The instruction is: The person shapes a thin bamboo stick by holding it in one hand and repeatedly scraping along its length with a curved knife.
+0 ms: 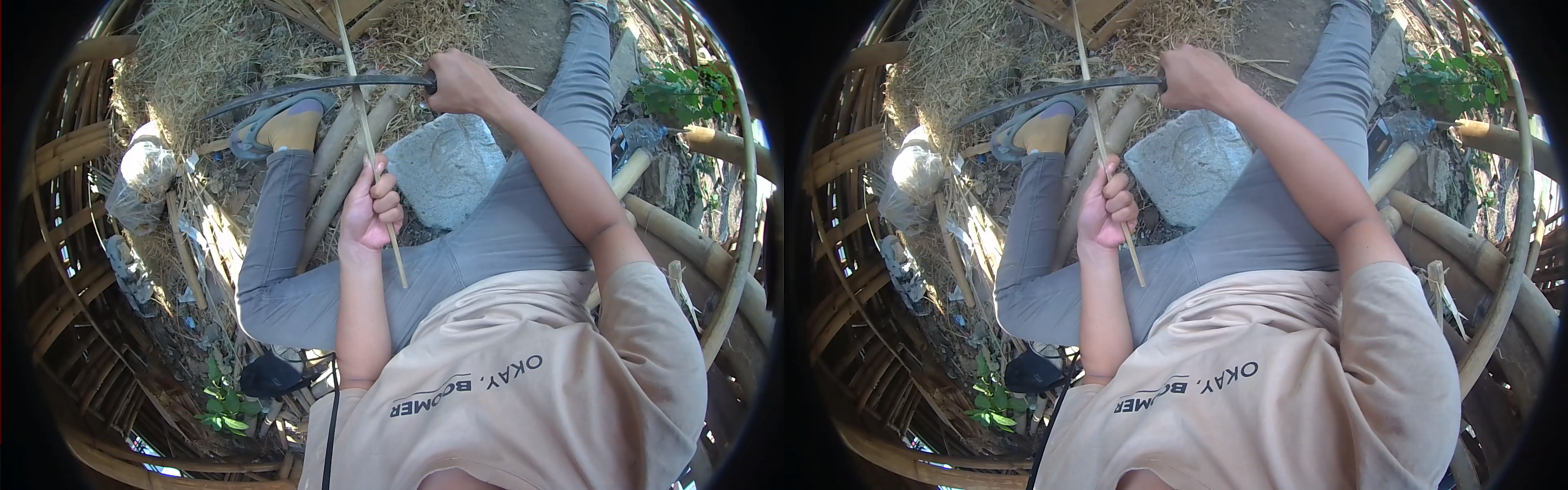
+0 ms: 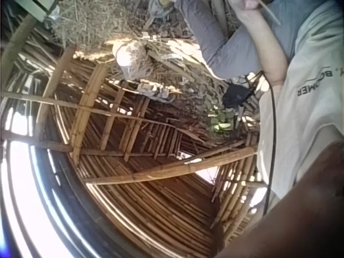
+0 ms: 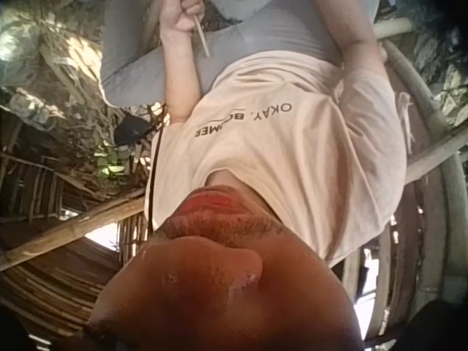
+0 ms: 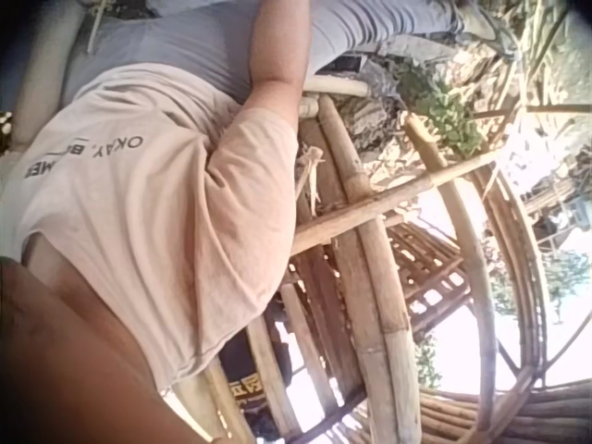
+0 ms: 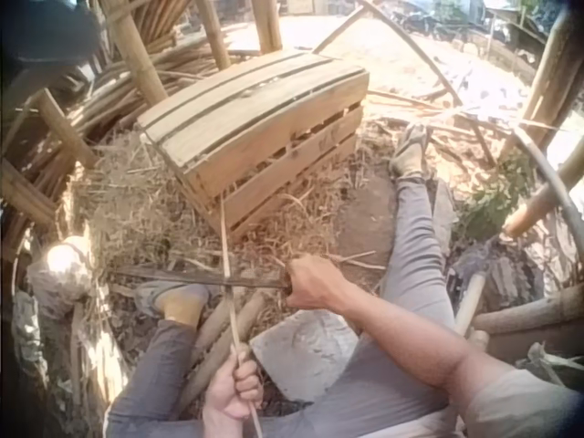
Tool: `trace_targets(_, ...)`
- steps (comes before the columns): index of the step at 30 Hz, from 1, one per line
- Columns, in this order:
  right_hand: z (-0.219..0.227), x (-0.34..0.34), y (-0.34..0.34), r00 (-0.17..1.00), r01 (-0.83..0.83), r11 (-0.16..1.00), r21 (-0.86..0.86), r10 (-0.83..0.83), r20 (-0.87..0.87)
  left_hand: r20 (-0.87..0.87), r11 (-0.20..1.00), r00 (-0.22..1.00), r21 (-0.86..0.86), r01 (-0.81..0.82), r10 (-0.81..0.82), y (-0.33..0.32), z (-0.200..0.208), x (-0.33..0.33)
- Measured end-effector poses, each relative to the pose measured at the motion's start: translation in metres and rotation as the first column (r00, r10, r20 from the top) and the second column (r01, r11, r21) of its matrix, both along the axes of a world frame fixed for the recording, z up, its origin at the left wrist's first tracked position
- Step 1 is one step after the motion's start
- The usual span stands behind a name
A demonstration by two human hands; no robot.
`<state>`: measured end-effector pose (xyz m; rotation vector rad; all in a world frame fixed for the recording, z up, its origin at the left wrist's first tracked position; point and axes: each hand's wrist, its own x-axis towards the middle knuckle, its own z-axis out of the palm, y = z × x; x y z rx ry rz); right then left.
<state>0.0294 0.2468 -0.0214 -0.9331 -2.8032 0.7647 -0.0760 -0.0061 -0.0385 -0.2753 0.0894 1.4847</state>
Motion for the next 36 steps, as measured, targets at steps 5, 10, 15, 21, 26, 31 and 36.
trace_targets(5,-0.018,-0.004,0.021,0.993,0.119,0.993,-0.008,-0.119,-0.017,-0.041,0.999,0.999,-0.046,0.010,-0.011,0.001,0.001,0.000)
trace_targets(10,-0.006,0.001,0.005,0.999,0.044,0.999,-0.027,-0.044,0.000,-0.100,0.998,0.995,-0.057,0.011,-0.017,-0.002,0.001,0.002)
trace_targets(15,-0.005,-0.009,0.013,1.000,-0.001,1.000,0.023,0.001,-0.001,-0.234,0.986,0.971,-0.169,0.001,-0.042,0.003,0.005,-0.004)
trace_targets(21,0.024,-0.014,0.007,0.995,-0.079,0.996,0.031,0.077,0.067,-0.398,0.955,0.913,-0.295,-0.038,-0.087,0.004,0.018,0.005)
trace_targets(26,0.016,-0.029,0.020,0.989,-0.129,0.985,0.112,0.120,0.084,-0.445,0.957,0.890,-0.288,-0.039,-0.098,0.004,0.018,0.002)
trace_targets(31,0.027,-0.037,0.022,0.993,-0.070,0.993,0.098,0.061,0.097,-0.413,0.939,0.906,-0.340,-0.057,-0.094,0.001,0.021,0.004)
trace_targets(36,0.022,-0.039,0.016,0.978,-0.191,0.967,0.166,0.173,0.116,-0.384,0.943,0.919,-0.329,-0.049,-0.086,-0.003,0.022,0.010)
